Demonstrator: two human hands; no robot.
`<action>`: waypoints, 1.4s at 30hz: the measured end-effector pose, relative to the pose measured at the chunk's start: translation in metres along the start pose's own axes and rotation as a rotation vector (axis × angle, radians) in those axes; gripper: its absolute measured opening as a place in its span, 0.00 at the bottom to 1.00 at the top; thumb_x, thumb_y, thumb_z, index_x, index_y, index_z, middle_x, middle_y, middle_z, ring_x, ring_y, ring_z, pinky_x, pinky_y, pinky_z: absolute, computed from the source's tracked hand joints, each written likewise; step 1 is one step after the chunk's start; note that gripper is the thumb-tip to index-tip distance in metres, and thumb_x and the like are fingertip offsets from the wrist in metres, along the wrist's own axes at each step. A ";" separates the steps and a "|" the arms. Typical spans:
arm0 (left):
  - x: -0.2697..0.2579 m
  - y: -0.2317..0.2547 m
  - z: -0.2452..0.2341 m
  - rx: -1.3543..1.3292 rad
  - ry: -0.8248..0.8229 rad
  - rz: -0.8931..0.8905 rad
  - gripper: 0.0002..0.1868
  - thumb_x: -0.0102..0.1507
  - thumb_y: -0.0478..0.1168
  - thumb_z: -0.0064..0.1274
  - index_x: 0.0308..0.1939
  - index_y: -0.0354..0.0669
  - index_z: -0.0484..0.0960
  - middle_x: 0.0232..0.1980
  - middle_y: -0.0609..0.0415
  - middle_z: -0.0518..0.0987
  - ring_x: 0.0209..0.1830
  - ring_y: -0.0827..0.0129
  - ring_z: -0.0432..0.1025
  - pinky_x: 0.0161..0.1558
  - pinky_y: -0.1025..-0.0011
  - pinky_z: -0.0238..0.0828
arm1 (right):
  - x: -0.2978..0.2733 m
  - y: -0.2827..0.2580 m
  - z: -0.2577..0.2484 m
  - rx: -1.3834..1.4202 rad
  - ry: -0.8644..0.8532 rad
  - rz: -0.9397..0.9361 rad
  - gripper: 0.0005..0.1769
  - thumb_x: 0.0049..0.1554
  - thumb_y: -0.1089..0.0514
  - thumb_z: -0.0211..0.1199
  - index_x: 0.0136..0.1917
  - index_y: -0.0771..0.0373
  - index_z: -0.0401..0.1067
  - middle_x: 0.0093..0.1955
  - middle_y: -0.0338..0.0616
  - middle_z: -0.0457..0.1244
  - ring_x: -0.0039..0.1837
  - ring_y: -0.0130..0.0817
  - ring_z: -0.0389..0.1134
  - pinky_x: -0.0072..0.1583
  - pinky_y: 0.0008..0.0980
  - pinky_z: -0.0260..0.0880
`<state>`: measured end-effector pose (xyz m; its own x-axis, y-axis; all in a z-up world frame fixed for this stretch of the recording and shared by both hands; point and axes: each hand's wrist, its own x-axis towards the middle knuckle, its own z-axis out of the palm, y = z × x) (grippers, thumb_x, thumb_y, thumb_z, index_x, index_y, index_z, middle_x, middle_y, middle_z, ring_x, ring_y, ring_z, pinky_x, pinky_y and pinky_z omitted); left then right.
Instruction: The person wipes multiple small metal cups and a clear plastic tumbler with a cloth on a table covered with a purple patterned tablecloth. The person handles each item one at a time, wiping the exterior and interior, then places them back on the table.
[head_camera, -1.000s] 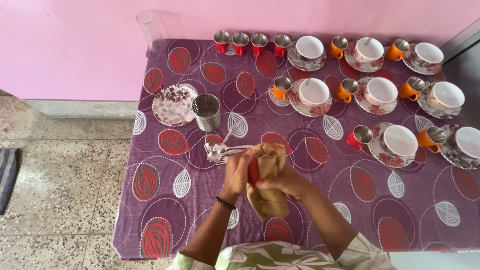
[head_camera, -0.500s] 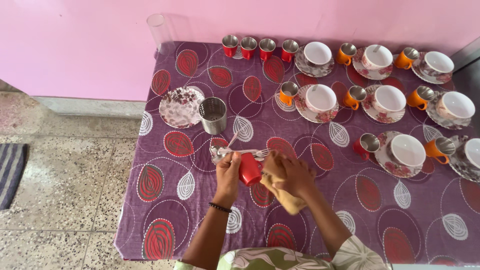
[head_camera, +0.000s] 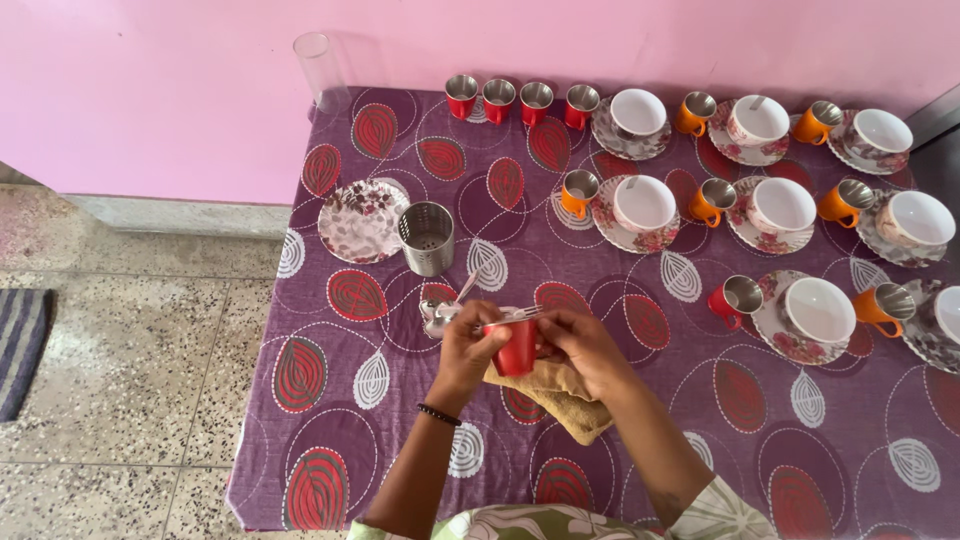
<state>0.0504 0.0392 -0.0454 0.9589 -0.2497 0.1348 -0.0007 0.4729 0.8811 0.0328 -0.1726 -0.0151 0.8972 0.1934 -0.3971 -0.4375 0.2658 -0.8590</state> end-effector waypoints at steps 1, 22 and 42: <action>0.002 0.004 0.004 0.070 0.084 -0.026 0.20 0.61 0.47 0.67 0.43 0.44 0.72 0.45 0.59 0.74 0.43 0.77 0.70 0.43 0.75 0.73 | 0.000 -0.001 -0.001 0.035 0.026 -0.021 0.11 0.63 0.58 0.62 0.55 0.67 0.75 0.45 0.44 0.68 0.47 0.28 0.68 0.50 0.29 0.70; 0.150 0.118 -0.014 0.874 0.492 -0.043 0.18 0.58 0.42 0.60 0.50 0.39 0.86 0.44 0.46 0.86 0.41 0.62 0.82 0.43 0.67 0.76 | 0.156 -0.092 0.066 -0.731 0.351 -0.493 0.20 0.56 0.43 0.67 0.43 0.65 0.80 0.32 0.37 0.66 0.35 0.24 0.65 0.38 0.30 0.62; 0.404 -0.017 -0.199 0.929 0.654 -0.326 0.16 0.59 0.42 0.53 0.48 0.44 0.87 0.47 0.44 0.85 0.49 0.51 0.80 0.52 0.57 0.75 | 0.486 -0.075 0.068 -0.875 0.539 -0.333 0.23 0.53 0.43 0.62 0.32 0.65 0.79 0.30 0.52 0.68 0.34 0.46 0.71 0.41 0.48 0.66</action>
<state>0.4941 0.0982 -0.0960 0.9149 0.3629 -0.1768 0.3235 -0.3969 0.8590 0.4977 -0.0344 -0.1221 0.9651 -0.2617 -0.0075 -0.1635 -0.5801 -0.7980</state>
